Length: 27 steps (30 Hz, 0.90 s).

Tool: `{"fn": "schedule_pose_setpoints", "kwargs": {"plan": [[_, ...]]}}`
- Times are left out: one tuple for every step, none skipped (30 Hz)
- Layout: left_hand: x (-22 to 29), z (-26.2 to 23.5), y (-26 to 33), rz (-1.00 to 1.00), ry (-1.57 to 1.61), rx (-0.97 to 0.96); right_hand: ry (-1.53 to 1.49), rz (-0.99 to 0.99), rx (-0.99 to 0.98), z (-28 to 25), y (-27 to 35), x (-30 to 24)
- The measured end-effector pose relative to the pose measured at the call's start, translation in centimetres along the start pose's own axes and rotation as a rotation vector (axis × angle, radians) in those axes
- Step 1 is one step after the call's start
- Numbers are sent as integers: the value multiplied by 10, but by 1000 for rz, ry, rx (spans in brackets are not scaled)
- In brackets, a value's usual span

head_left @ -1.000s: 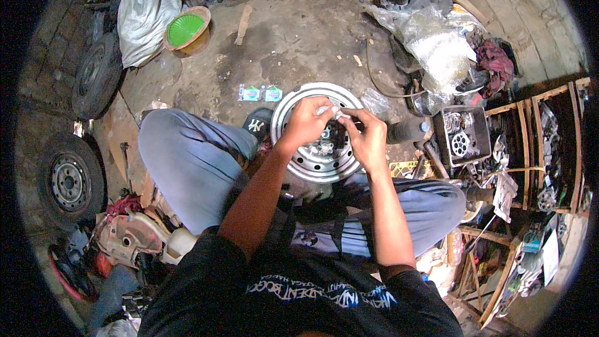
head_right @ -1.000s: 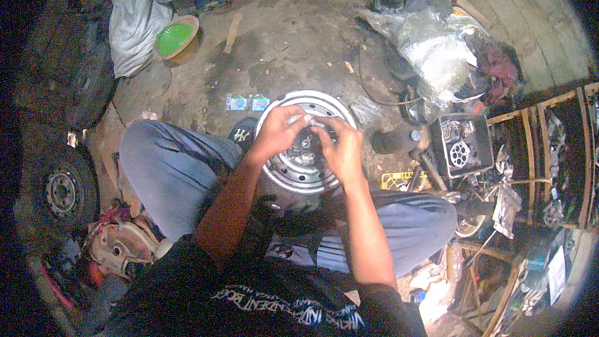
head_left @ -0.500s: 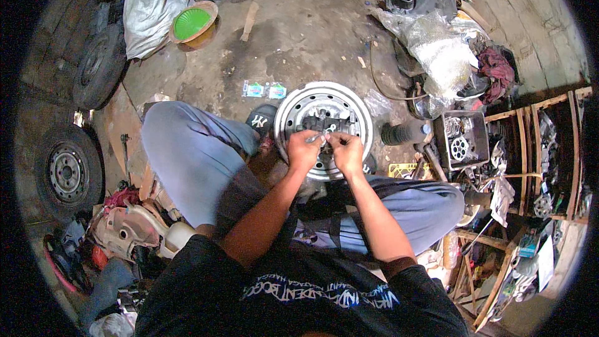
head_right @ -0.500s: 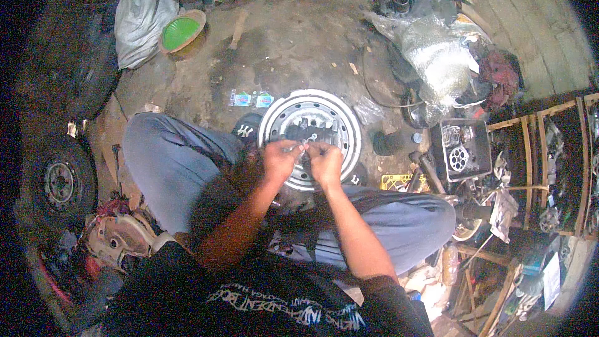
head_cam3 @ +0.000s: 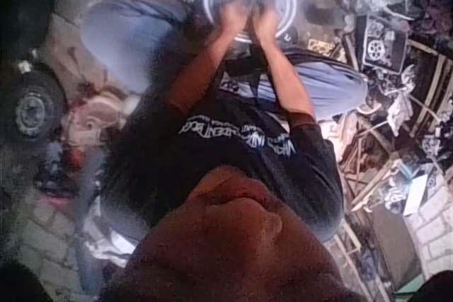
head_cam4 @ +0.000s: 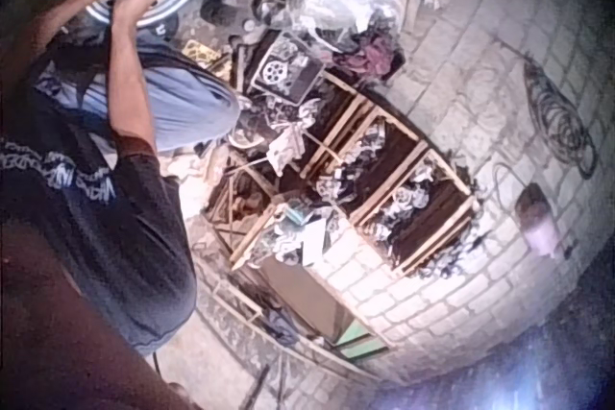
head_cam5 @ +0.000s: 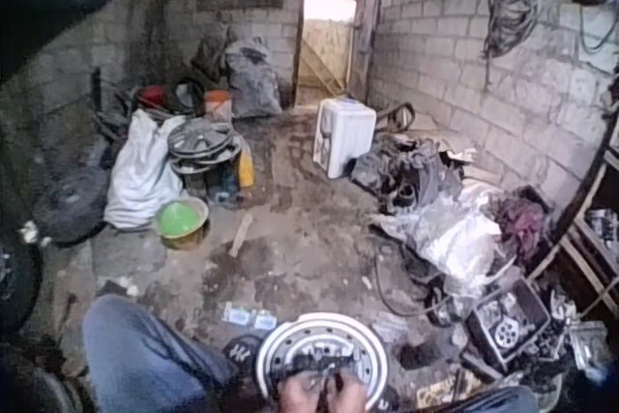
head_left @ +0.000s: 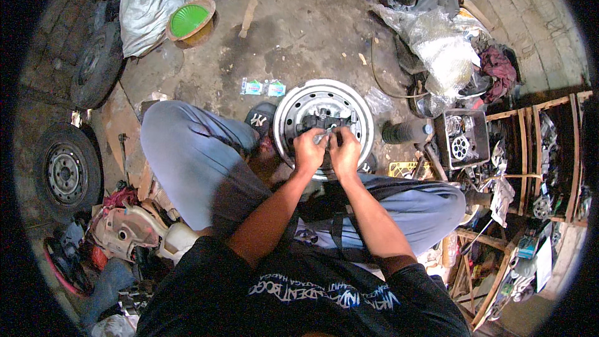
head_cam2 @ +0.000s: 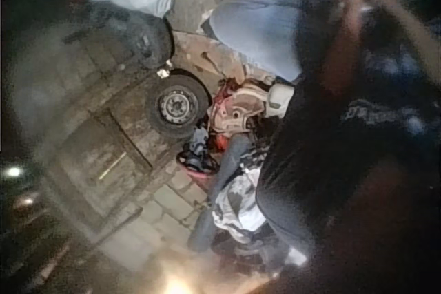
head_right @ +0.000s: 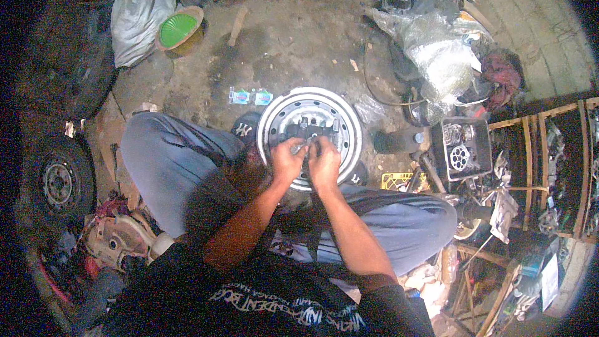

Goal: The person sits on the floor and assembles a wheel hub by hand. They unwrap a brake caliper, place it on the hub, and secure it with bolts, occasionally using a plastic bottle to apply liquid to the components.

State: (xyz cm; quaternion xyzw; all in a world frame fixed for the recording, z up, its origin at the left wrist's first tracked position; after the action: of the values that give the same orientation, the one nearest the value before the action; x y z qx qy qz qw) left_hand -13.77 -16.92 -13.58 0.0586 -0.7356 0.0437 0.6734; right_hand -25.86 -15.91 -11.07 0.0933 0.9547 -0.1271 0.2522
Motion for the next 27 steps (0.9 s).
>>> {"fn": "schedule_pose_setpoints", "kwargs": {"plan": [[0, 1, -1, 2, -10, -3, 35, -29, 13, 1, 0, 2], [-2, 1, -2, 0, -18, -5, 53, -44, -11, 0, 0, 0], [-5, 0, -3, -2, -26, -8, 70, -60, -34, -2, 1, -2], [-7, 0, -4, -5, -35, -11, 87, -75, -58, -3, 1, -3], [-6, 1, -4, -9, -33, -13, 147, -128, -36, -3, 2, -2], [-4, 2, -5, -14, -31, -15, 207, -181, -13, -3, 4, 0], [-3, 3, -5, -19, -30, -17, 266, -235, 9, -3, 6, 1], [-6, 3, -5, -18, -35, -1, 324, -267, -5, -5, 7, -2], [-8, 3, -5, -17, -41, 15, 382, -299, -19, -8, 8, -5], [-11, 2, -5, -17, -47, 32, 440, -331, -33, -10, 9, -8], [-12, 3, -6, -15, -48, 31, 453, -334, -53, -11, 9, -9], [-13, 3, -6, -13, -49, 31, 467, -337, -74, -11, 9, -9], [-15, 3, -6, -11, -49, 31, 480, -340, -94, -10, 10, -9], [-15, 4, -7, -22, -43, 25, 504, -327, -119, -8, 10, -8], [-14, 4, -7, -33, -37, 19, 529, -313, -143, -6, 9, -7], [-14, 4, -7, -44, -31, 13, 554, -300, -168, -4, 9, -5], [-11, 4, -6, -25, -33, 19, 551, -283, -205, -3, 8, -5], [-7, 4, -4, -6, -35, 24, 548, -265, -242, -3, 6, -6], [-4, 4, -1, 12, -36, 29, 545, -247, -279, -4, 5, -5], [-2, 2, 0, 0, -32, 33, 529, -254, -267, -3, 4, -3], [-1, 1, 0, -12, -28, 37, 514, -260, -256, -2, 4, 0], [1, 1, 0, -24, -24, 40, 499, -266, -244, -1, 3, 2], [1, 0, -1, 22, -27, 42, 437, -237, -228, -3, 3, 0], [0, 0, -2, 33, -28, 41, 424, -223, -213, -4, 3, -2], [-1, 0, -4, 43, -30, 40, 412, -208, -197, -4, 5, -5], [-1, 1, -3, 51, -28, 36, 404, -191, -182, -6, 6, -5], [-1, 3, -2, 65, -36, 23, 399, -198, -168, -6, 8, -4]]}}
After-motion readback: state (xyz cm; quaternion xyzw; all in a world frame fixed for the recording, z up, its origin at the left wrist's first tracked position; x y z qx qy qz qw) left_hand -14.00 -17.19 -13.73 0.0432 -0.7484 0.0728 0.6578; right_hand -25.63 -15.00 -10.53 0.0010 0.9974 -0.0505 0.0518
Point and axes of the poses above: each hand's wrist, its own y-axis away from the middle knuckle, its own z-axis out of the palm, x = y × z, the point moved 3 cm from there along -y, towards the middle knuckle, and after that the axes turned 15 degrees about y, right-handed, at the moved point
